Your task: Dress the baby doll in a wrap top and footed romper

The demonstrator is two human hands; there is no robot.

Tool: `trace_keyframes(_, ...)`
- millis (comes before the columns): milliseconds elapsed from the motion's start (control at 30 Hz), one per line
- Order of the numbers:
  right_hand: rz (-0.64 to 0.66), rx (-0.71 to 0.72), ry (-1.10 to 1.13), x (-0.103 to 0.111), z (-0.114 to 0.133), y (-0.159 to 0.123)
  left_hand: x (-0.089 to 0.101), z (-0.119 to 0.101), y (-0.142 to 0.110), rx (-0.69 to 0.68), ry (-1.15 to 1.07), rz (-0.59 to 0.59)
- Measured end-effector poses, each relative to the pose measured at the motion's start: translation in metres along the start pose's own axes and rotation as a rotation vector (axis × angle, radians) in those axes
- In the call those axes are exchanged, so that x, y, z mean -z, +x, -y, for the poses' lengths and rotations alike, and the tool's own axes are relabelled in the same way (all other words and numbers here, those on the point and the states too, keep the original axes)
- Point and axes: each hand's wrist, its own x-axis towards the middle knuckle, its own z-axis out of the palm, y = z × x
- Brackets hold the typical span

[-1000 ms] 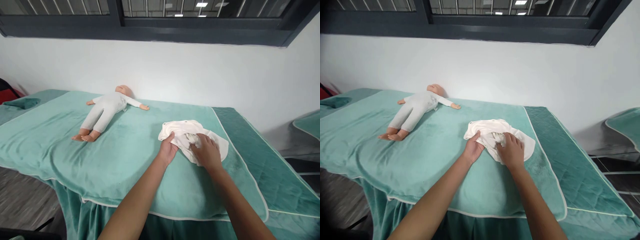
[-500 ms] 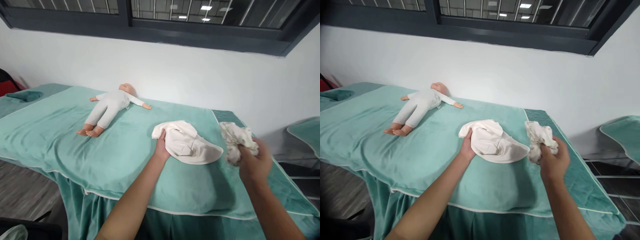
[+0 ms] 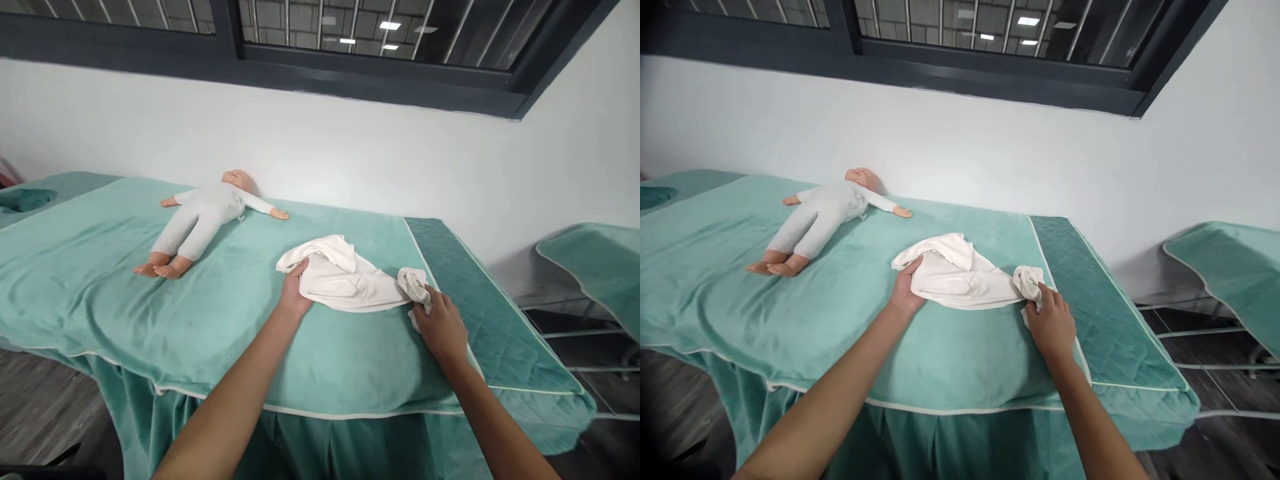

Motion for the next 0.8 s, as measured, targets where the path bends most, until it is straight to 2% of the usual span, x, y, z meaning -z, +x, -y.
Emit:
trace_keyframes(100, -0.002, -0.017, 0.015, 0.002, -0.003, 0.002, 0.001, -0.032, -0.013, -0.065, 0.109, -0.031)
trace_keyframes(167, 0.011, -0.032, 0.047, 0.001, -0.006, 0.004, -0.006, -0.057, -0.024, -0.122, 0.243, 0.014)
trace_keyframes(233, 0.012, -0.031, 0.084, 0.005, -0.003, 0.004, -0.020, -0.083, -0.037, -0.177, 0.462, 0.092)
trace_keyframes(300, -0.057, 0.047, 0.123, 0.016, 0.011, 0.004, -0.041, -0.106, -0.049, -0.187, 0.777, 0.171)
trace_keyframes(367, -0.164, 0.230, 0.201, 0.037, 0.036, 0.003, -0.069, -0.124, -0.061, -0.152, 1.166, 0.222)
trace_keyframes(467, -0.114, 0.496, 0.508, 0.079, 0.093, 0.007, -0.112, -0.135, -0.079, -0.179, 1.697, 0.416)
trace_keyframes(533, -0.065, 0.602, 0.674, 0.106, 0.132, 0.016, -0.136, -0.133, -0.090, -0.189, 1.889, 0.577)
trace_keyframes(600, -0.031, 0.632, 0.688, 0.127, 0.164, 0.026, -0.151, -0.128, -0.100, -0.274, 1.966, 0.656)
trace_keyframes(633, 0.035, 0.634, 0.651, 0.134, 0.175, 0.031, -0.154, -0.127, -0.104, -0.348, 1.978, 0.648)
trace_keyframes(700, 0.144, 0.582, 0.559, 0.143, 0.189, 0.041, -0.155, -0.126, -0.109, -0.500, 1.985, 0.553)
trace_keyframes(733, 0.163, 0.554, 0.512, 0.146, 0.192, 0.045, -0.153, -0.127, -0.110, -0.568, 1.997, 0.478)
trace_keyframes(800, 0.091, 0.516, 0.431, 0.147, 0.192, 0.051, -0.146, -0.129, -0.110, -0.710, 2.042, 0.292)
